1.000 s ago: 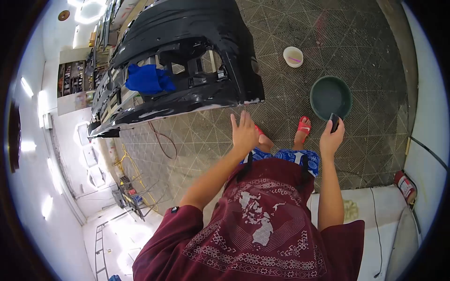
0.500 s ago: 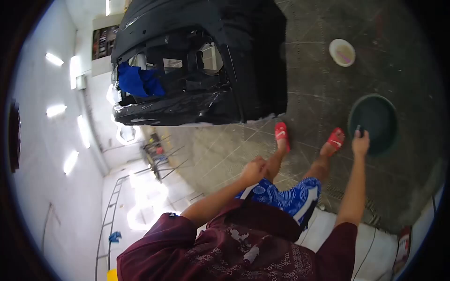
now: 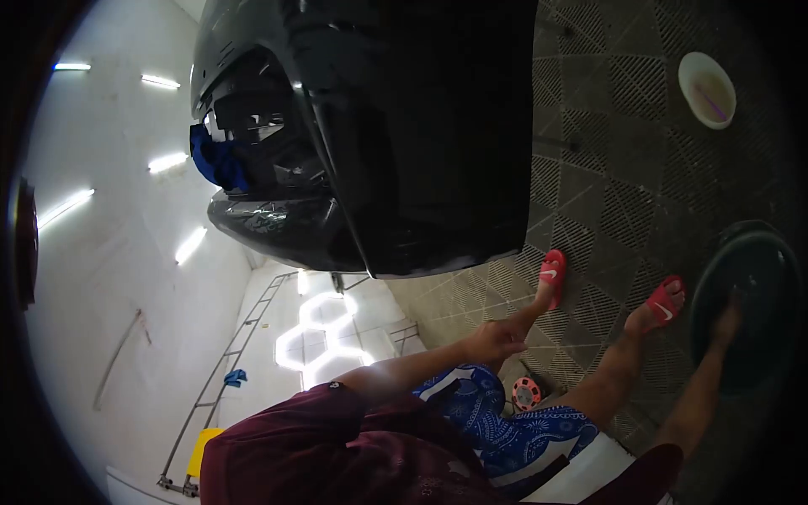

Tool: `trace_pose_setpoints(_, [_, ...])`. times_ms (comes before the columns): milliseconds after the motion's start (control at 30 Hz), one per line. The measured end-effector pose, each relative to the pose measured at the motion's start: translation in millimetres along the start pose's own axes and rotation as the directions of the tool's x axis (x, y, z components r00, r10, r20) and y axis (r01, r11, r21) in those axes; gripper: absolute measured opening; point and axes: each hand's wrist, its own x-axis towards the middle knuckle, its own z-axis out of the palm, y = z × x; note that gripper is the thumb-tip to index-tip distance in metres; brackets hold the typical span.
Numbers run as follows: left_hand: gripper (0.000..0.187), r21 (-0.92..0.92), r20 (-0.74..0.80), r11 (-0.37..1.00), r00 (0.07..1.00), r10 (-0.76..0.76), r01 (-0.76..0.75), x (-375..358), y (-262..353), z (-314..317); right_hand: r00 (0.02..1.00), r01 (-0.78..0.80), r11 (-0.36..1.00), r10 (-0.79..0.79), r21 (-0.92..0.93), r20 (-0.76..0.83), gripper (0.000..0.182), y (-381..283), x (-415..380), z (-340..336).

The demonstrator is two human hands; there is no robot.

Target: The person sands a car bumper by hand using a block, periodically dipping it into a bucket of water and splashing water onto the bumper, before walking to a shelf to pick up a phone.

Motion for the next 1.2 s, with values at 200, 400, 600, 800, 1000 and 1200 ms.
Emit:
trace_pose_setpoints(200, [0.059, -0.265, -0.116, 0.937, 0.973, 0.201, -0.226, -39.4, 25.3, -46.0, 0.908, 0.354, 0.924, -0.377, -0.142, -0.185, 0.051, -172.4, -50.8, -301.2])
trace_pose_setpoints(400, [0.126, -0.542, -0.658, 0.601, 0.742, 0.131, -0.587, -74.1, 56.4, -114.1, 0.72, 0.659, 0.704, -0.692, -0.267, -0.049, 0.033, -378.3, -115.2, -559.1])
trace_pose_setpoints(600, [0.113, -0.567, -0.746, 0.474, 0.664, 0.05, -0.674, -94.7, 116.9, -175.7, 0.488, 0.854, 0.469, -0.872, -0.223, 0.034, 0.027, -650.4, -191.6, -657.4])
trace_pose_setpoints(800, [0.059, -0.693, -0.686, 0.301, 0.728, 0.005, -0.655, -127.6, 94.0, -254.1, 0.536, 0.816, 0.56, -0.826, -0.141, -0.176, 0.035, -792.0, -226.1, -678.2])
trace_pose_setpoints(1000, [0.042, -0.828, -0.497, 0.252, 0.864, 0.087, -0.501, -159.5, 65.4, -296.9, 0.898, 0.435, 0.683, -0.374, 0.587, -0.231, 0.037, -720.9, -230.5, -638.4])
trace_pose_setpoints(1200, [0.037, -0.764, -0.566, 0.326, 0.821, 0.076, -0.557, -124.2, 97.5, -242.9, 0.973, -0.031, 0.378, 0.222, 0.925, -0.058, 0.033, -674.3, -260.5, -562.3])
